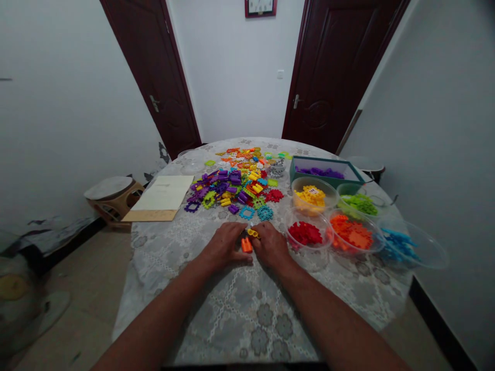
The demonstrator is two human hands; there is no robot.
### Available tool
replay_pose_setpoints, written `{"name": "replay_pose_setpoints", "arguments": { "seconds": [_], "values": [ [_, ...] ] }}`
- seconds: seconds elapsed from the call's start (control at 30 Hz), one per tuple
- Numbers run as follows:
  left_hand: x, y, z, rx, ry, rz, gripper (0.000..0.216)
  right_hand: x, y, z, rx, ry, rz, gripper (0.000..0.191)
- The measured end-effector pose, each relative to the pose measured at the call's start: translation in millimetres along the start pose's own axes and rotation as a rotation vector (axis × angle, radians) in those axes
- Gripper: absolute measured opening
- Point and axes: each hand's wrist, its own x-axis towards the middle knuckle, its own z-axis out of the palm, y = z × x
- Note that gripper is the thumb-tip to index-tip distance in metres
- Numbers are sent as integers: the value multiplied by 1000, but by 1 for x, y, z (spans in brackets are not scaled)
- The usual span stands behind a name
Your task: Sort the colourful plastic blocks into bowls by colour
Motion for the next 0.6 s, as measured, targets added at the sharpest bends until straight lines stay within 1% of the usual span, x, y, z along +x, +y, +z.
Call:
{"name": "replay_pose_setpoints", "arguments": {
  "seconds": [0.03,0.07,0.1,0.17,0.2,0.23,0.37,0.53,0.6],
  "values": [
    [1,2,0,15,-11,4,89,0,1,0,15,4,-4,24],
    [2,4,1,34,-19,9,85,0,1,-1,32,6,-9,24],
    [3,6,1,54,-21,15,75,0,2,-1,48,9,-13,24],
    [5,8,3,92,-4,30,46,1,3,-1,75,18,-16,25],
    [6,9,3,109,12,37,37,1,4,0,86,23,-18,25],
    [7,9,4,124,30,43,32,1,5,0,96,28,-21,25],
    [11,8,6,134,75,42,34,3,8,3,154,64,-32,24],
    [14,2,3,66,64,59,38,4,9,6,283,110,-34,22],
    [13,-1,2,34,69,31,38,4,7,6,370,131,-28,19]
  ]
}}
